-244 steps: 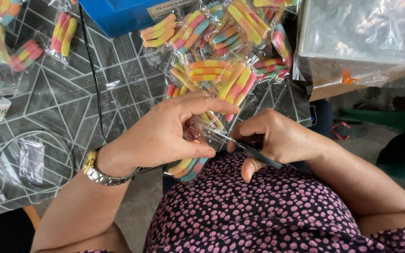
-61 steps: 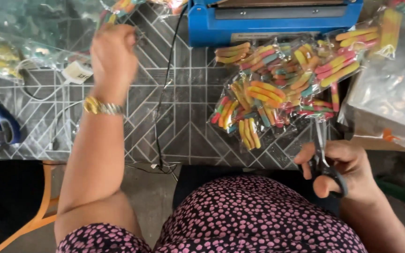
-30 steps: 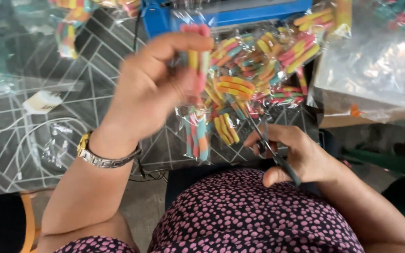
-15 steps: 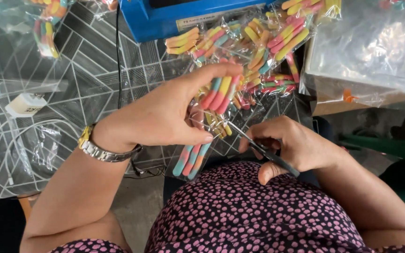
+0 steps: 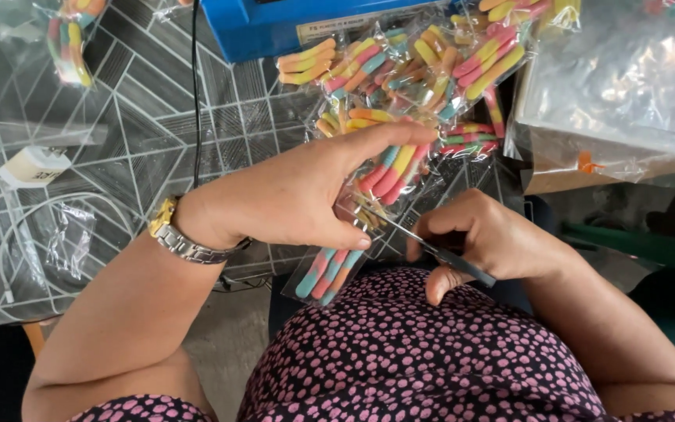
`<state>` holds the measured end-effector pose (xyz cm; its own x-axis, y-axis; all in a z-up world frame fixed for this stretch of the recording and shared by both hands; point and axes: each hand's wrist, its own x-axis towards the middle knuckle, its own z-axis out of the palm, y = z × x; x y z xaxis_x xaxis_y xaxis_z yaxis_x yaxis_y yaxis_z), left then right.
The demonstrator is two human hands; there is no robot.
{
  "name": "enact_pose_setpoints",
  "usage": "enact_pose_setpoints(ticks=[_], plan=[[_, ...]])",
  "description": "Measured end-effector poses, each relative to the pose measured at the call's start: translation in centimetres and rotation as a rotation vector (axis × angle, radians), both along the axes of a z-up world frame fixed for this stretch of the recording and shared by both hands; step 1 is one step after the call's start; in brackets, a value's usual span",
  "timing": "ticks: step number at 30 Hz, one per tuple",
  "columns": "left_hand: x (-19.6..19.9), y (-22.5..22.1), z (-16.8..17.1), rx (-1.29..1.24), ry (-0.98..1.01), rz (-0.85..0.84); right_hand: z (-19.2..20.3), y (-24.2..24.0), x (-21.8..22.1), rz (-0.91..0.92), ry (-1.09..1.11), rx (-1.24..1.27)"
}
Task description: Trimming the excess plastic packaging from individually wrapped candy strips using scissors at a packaging workstation.
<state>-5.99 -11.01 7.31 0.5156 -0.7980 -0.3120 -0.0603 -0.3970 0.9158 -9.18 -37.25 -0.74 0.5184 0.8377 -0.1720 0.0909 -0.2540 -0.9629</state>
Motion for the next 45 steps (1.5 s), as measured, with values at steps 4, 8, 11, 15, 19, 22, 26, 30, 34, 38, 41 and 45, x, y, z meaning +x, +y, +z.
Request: enact_pose_setpoints(ticks=[4, 8, 11, 15, 19, 22, 26, 30, 34, 38, 41, 45], plan=[[0.0, -0.1, -0.4, -0.034, -0.019, -0.022, 0.0, 0.2, 0.0, 0.000, 0.013, -0.017], [0.0, -0.4, -0.7, -0.055, -0.001, -0.033, 0.1, 0.8, 0.1, -0.014, 0.033, 0.018], [0.0, -0.3, -1.0, -0.055, -0.002, -0.029, -0.2, 0.8, 0.2, -0.022, 0.036, 0.036], [-0.1, -0.2, -0.7, -0.028, 0.151, 0.027, -0.4, 0.3, -0.1, -0.028, 0.093, 0.109], [-0.3, 0.3, -2.3, -0.252, 0.208, -0.002, -0.7, -0.5, -0.4, -0.024, 0.119, 0.198], [-0.6, -0.3, -2.8, -0.298, 0.271, 0.003, -0.3, -0.1, -0.4, 0.009, 0.158, 0.156], [-0.6, -0.8, -3.5, -0.268, 0.208, -0.031, -0.3, 0.6, -0.3, -0.004, 0.110, 0.238], [-0.4, -1.1, -2.9, -0.232, 0.328, -0.037, -1.3, 0.0, -0.6, -0.029, 0.157, 0.240], [-0.3, -1.4, -3.5, -0.184, 0.322, -0.022, -2.1, -0.6, -0.8, -0.062, 0.207, 0.224], [0.1, -2.2, -4.0, -0.207, 0.207, -0.040, -0.4, -1.7, 0.0, 0.029, 0.163, 0.260], [1.5, -3.4, -3.5, -0.155, -0.029, 0.007, 0.7, -3.7, 0.2, 0.071, 0.064, 0.292], [5.1, -5.6, -2.0, -0.070, -0.609, 0.019, 1.4, -5.4, -0.4, -0.094, 0.089, 0.385]])
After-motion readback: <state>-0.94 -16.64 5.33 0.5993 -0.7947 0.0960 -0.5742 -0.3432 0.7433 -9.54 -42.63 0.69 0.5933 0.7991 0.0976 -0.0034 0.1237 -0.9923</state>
